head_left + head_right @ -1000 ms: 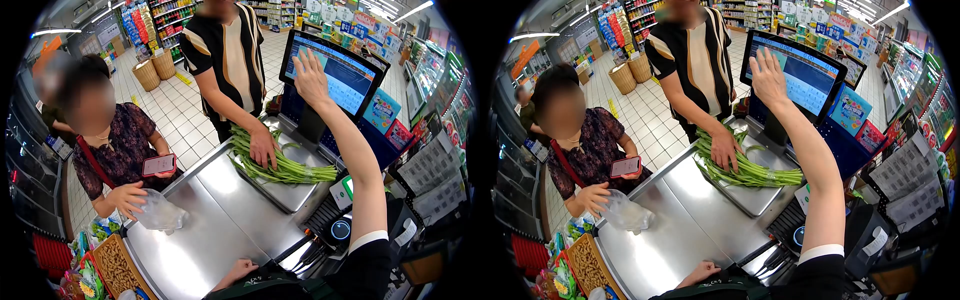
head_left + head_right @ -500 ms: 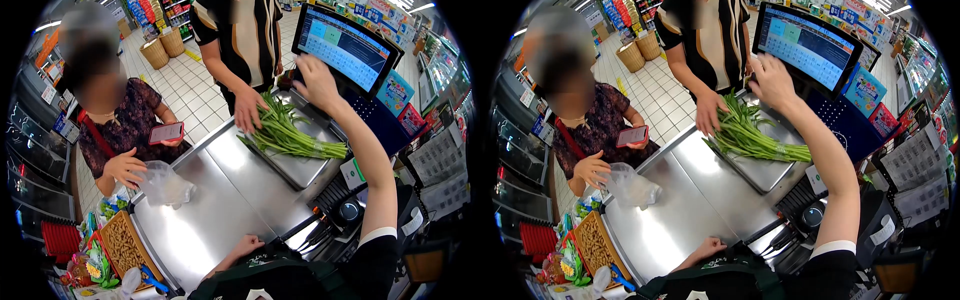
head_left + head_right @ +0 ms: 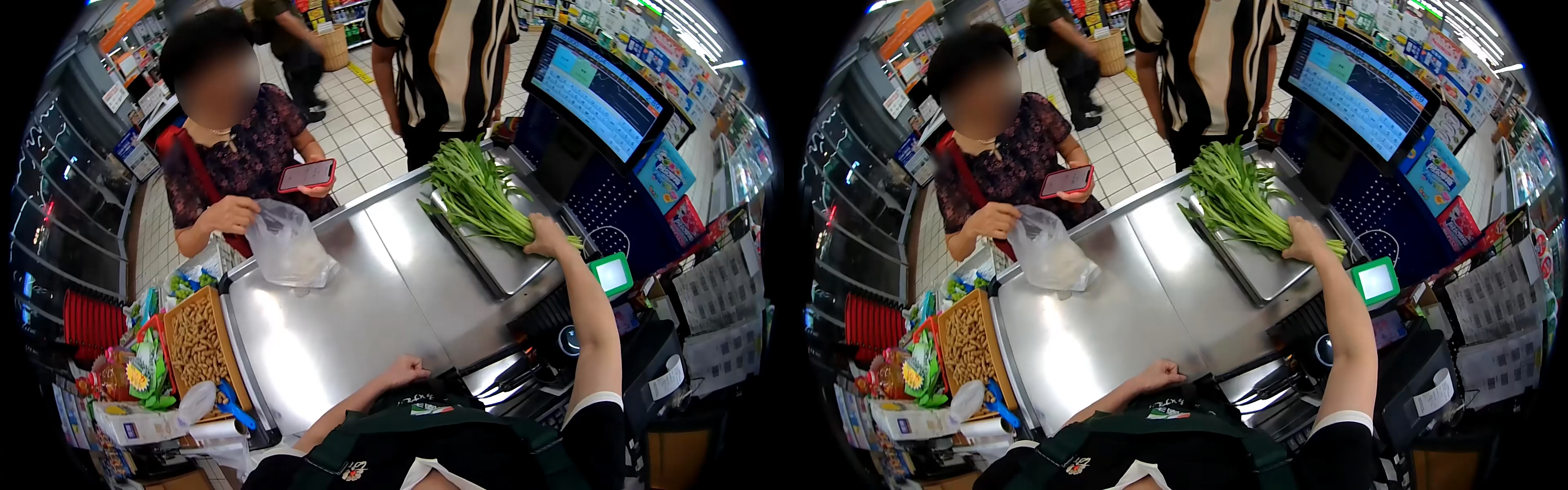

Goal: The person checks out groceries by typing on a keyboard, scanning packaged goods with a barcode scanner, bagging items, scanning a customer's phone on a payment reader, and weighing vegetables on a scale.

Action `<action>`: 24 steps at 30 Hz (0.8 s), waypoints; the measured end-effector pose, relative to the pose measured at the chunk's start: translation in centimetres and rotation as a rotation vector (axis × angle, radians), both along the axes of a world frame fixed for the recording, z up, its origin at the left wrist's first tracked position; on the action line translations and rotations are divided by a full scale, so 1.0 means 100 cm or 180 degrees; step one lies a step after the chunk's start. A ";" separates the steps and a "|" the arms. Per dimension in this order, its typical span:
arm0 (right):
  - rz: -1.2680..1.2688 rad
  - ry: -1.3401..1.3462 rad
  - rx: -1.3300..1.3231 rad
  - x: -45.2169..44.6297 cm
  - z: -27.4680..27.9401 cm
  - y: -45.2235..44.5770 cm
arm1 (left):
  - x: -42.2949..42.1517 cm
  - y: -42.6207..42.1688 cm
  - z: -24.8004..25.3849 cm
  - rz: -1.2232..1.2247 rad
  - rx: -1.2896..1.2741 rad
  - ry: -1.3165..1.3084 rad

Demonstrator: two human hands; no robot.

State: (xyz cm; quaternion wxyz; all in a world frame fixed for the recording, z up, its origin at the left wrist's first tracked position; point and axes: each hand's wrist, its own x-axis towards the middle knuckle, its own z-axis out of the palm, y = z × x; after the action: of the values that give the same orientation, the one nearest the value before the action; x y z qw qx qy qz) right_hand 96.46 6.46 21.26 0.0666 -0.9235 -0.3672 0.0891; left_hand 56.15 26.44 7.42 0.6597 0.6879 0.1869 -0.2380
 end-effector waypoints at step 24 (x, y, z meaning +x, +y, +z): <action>-0.0948 0.0934 0.1122 -0.286 -0.044 0.163 | -0.044 0.022 0.008 -0.0132 0.0610 -0.0328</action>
State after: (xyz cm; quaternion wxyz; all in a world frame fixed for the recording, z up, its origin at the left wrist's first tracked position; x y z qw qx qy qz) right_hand 67.88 22.73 16.82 0.2912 -0.9186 -0.2236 0.1459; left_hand 51.71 28.68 8.19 0.5946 0.7629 0.1603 -0.1971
